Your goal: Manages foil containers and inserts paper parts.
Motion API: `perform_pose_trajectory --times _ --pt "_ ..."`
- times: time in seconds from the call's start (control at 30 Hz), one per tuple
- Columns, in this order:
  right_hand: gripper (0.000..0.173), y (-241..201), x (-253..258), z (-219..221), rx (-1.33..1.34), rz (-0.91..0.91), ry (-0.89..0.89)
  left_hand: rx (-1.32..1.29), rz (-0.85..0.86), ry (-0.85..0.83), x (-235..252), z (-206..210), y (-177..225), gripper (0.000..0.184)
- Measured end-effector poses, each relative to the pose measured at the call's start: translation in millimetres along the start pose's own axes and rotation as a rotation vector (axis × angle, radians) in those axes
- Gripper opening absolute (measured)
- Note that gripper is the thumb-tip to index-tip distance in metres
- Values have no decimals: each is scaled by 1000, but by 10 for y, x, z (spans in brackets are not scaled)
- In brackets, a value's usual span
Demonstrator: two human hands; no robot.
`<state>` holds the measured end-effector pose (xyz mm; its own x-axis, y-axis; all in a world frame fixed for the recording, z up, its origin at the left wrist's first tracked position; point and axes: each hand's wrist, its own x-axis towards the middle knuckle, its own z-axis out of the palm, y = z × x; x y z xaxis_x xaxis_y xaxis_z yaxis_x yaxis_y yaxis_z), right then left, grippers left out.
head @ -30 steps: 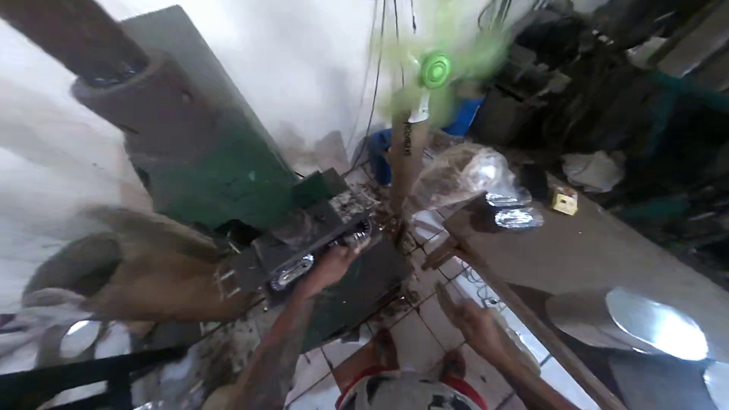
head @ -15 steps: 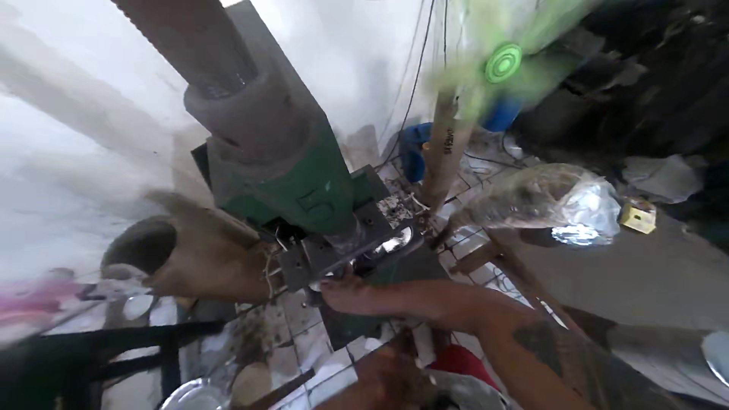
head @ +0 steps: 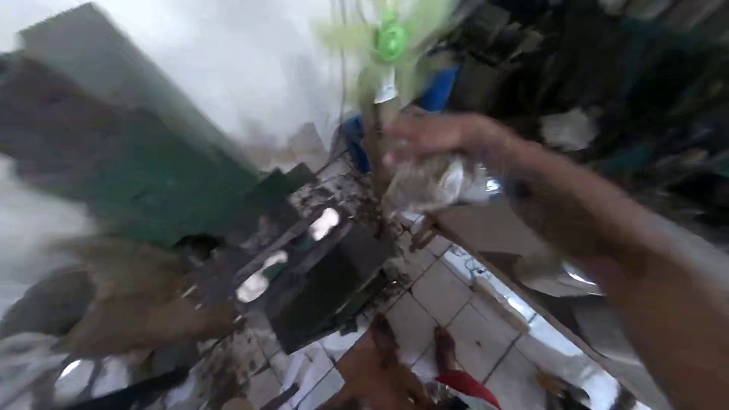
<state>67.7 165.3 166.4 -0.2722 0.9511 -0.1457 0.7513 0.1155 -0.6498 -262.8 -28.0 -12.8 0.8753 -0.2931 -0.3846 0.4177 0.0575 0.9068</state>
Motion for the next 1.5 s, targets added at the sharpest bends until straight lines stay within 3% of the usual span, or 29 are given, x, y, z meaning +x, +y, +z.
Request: perform_pose_trajectory --times 0.1,0.2,0.27,0.33,0.4,0.43,0.57,0.63,0.73,0.8,0.87,0.93,1.0,1.07,1.13,1.2,1.27,1.33,1.37,1.5 --pt "66 332 -1563 629 186 87 -102 87 110 57 480 -9 190 26" --pt "93 988 -2875 1628 272 370 -207 256 -92 243 1008 -451 666 30" --pt "98 1341 -3380 2341 246 695 -208 479 -224 337 1638 -829 1054 41" --pt "105 1707 -3748 3119 243 952 -102 700 -293 312 2356 -1244 1214 53" --pt "106 2058 -4024 3769 205 1009 8 901 -297 273 2978 -1681 1162 49" --pt "103 2161 -4072 3892 187 1008 21 988 -289 248 3214 -1876 1168 43" --pt "98 2330 -4131 3991 245 979 -43 1202 -389 103 3633 -2269 1276 47" --pt "96 2430 -4180 4050 288 985 -17 1185 -355 175 3640 -2248 1431 53" --pt "99 2487 -4198 4161 338 1031 43 1045 -155 392 3549 -1741 1894 48" --pt "104 2462 -4177 4081 329 1055 33 1064 5 399 3539 -1147 2199 49" --pt "104 2344 -4095 3961 279 1034 25 1207 29 236 3613 -588 2379 53" --pt "94 2182 -4048 3849 284 1056 66 1282 -114 -27 3818 -305 2454 54" --pt "70 1839 -4026 3603 475 1090 234 1247 -150 -160 4035 -416 2330 50" --pt "50 1242 -4083 3074 595 978 586 1021 -91 -308 4130 -668 2304 43" --pt "42 796 -4224 2572 270 808 973 784 -65 -465 4149 -843 2347 45" --pt "43 823 -4448 2119 -197 783 1105 660 -111 -529 4137 -916 2378 44" --pt "53 1114 -4696 1875 -266 862 887 605 -194 -555 4154 -929 2382 46" --pt "45 1375 -4786 1843 -128 861 720 623 -232 -546 4150 -894 2438 43" --pt "39 1448 -4805 1861 -85 822 732 638 -240 -541 4160 -892 2469 42" --pt "47 1527 -5000 1850 178 670 814 644 -256 -523 4188 -888 2469 46"
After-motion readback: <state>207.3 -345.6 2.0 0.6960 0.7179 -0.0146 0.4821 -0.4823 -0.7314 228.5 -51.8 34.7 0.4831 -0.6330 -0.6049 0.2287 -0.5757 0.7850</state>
